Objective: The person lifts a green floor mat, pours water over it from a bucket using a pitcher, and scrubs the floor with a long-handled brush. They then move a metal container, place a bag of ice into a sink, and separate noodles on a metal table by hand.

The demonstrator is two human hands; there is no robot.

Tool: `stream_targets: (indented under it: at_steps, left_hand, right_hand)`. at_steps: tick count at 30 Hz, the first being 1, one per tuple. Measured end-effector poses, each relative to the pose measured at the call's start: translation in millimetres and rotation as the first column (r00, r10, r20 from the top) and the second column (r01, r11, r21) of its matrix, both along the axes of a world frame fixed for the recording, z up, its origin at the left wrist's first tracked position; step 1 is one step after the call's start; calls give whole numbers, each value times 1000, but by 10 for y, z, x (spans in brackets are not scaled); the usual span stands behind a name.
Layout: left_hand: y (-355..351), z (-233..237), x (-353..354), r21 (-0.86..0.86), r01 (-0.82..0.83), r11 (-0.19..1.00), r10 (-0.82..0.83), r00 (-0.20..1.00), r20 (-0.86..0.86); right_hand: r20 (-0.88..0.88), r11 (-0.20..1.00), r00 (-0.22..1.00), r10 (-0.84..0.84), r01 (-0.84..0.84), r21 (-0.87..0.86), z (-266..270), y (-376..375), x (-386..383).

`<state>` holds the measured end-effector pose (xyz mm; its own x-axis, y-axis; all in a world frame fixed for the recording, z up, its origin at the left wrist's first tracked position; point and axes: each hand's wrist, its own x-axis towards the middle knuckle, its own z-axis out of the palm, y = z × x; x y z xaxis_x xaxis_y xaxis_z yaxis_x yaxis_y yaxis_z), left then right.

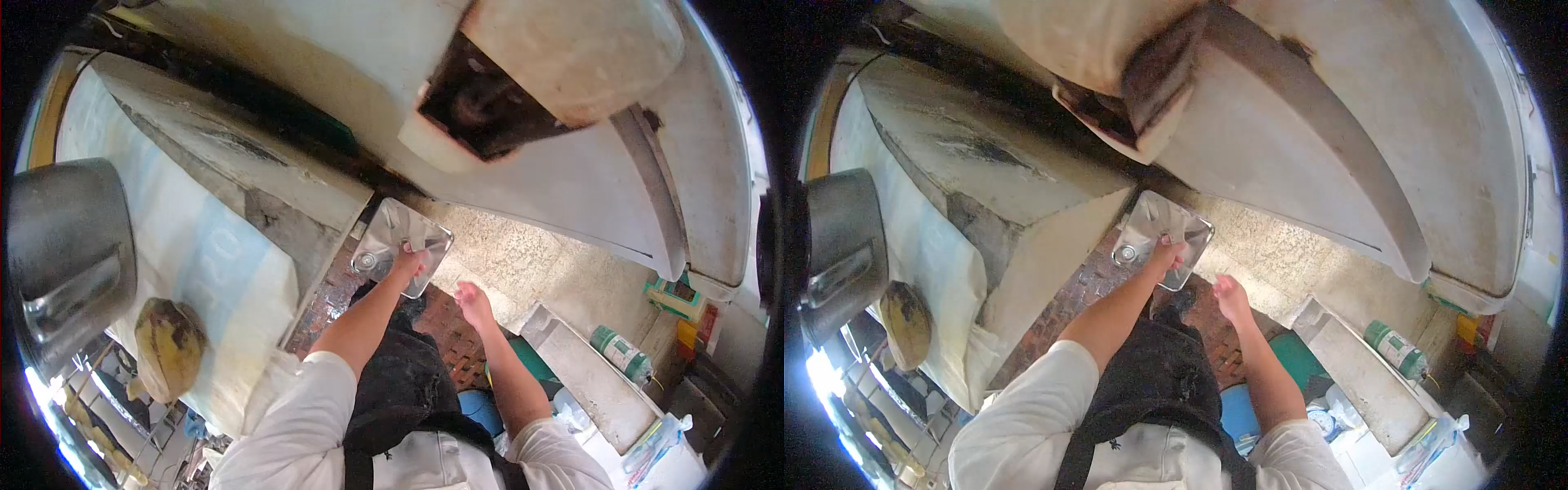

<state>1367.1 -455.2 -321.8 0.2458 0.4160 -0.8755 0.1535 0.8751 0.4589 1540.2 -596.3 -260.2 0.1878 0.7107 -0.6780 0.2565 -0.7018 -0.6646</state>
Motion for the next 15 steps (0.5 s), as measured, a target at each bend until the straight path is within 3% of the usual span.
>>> stream_targets:
  at_steps: [1, 3, 6, 7, 9, 11, 12, 15]
  left_hand:
    - [12, -1, 25, -28, -35, 999, 35, 999, 23]
    - [-101, -380, 22, -132, -96, 987, 104, 993, 54]
    - [42, -442, -148, -231, -82, 970, 79, 997, -26]
    - [135, -401, -171, -295, -82, 952, 78, 997, -26]
    - [189, -377, -114, -337, -191, 922, 162, 980, -112]
    - [212, -420, -35, -334, -234, 913, 180, 966, -184]
    - [221, -412, -45, -322, -233, 918, 184, 967, -175]
    - [248, -525, -170, -321, -219, 922, 194, 975, -108]
  right_hand:
    - [13, 993, 999, 46, -45, -109, 113, -206, 88]
    - [47, 969, 999, -11, 23, -246, -28, -865, 269]
    - [127, 967, 992, -14, 46, -251, -498, -1812, 505]
    - [124, 968, 992, -17, 48, -246, -389, -1856, 485]
    - [29, 918, 978, -206, 203, -340, -66, -1880, 467]
    - [7, 900, 957, -288, 273, -340, -174, -2225, 523]
    - [-20, 873, 930, -367, 337, -352, -186, -2436, 530]
    - [-87, 875, 915, -393, 344, -340, -132, -2818, 522]
